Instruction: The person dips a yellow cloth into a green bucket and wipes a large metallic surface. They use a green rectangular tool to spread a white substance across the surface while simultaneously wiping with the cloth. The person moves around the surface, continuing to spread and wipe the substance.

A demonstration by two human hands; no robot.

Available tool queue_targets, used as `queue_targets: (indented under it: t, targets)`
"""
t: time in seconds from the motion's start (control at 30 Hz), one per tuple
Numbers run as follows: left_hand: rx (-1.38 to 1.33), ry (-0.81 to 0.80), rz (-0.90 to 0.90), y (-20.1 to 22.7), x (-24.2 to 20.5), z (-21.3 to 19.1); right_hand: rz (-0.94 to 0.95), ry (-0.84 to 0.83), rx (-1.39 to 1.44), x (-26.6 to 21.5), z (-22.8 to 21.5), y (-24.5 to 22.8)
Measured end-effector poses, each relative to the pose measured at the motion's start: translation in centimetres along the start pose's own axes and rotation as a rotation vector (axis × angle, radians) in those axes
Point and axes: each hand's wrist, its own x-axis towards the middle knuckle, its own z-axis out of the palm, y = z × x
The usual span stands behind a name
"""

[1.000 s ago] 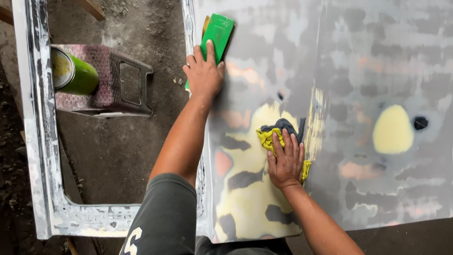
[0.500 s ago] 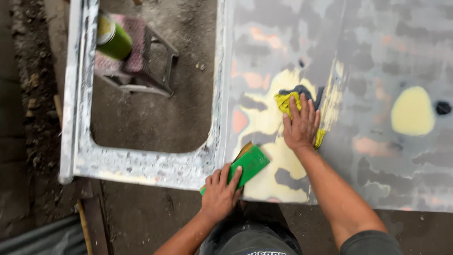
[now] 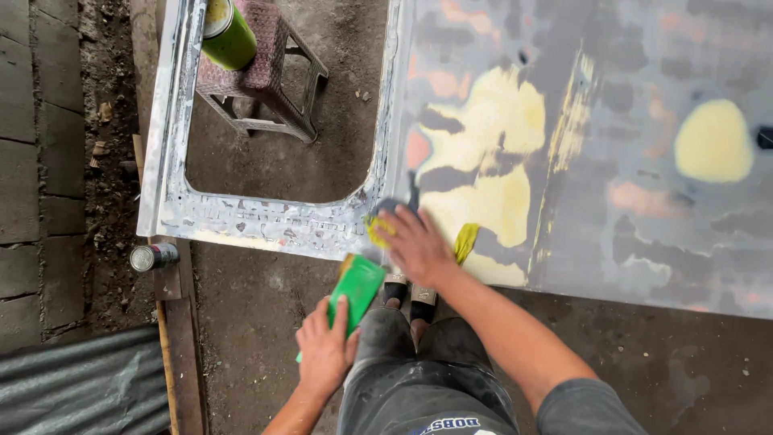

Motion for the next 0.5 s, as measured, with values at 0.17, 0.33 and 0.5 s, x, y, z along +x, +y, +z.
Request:
queue_targets:
  t: [0.17,0.33,0.5]
  targets:
    - [0.017,0.081,0.033,-1.4,-0.2,-0.3,-0.052,0.031,0.066,-7.9,1.6,2.6]
    - [-0.03,0.066,0.212,2.4,7.8,2.2,0.244,0.253,-0.046,-13.0,2.4,11.4]
    - [-0.04,0.158,0.179,6.7,21.1,4.4,0.679,0.365,0.142,-11.8,2.0,12.1]
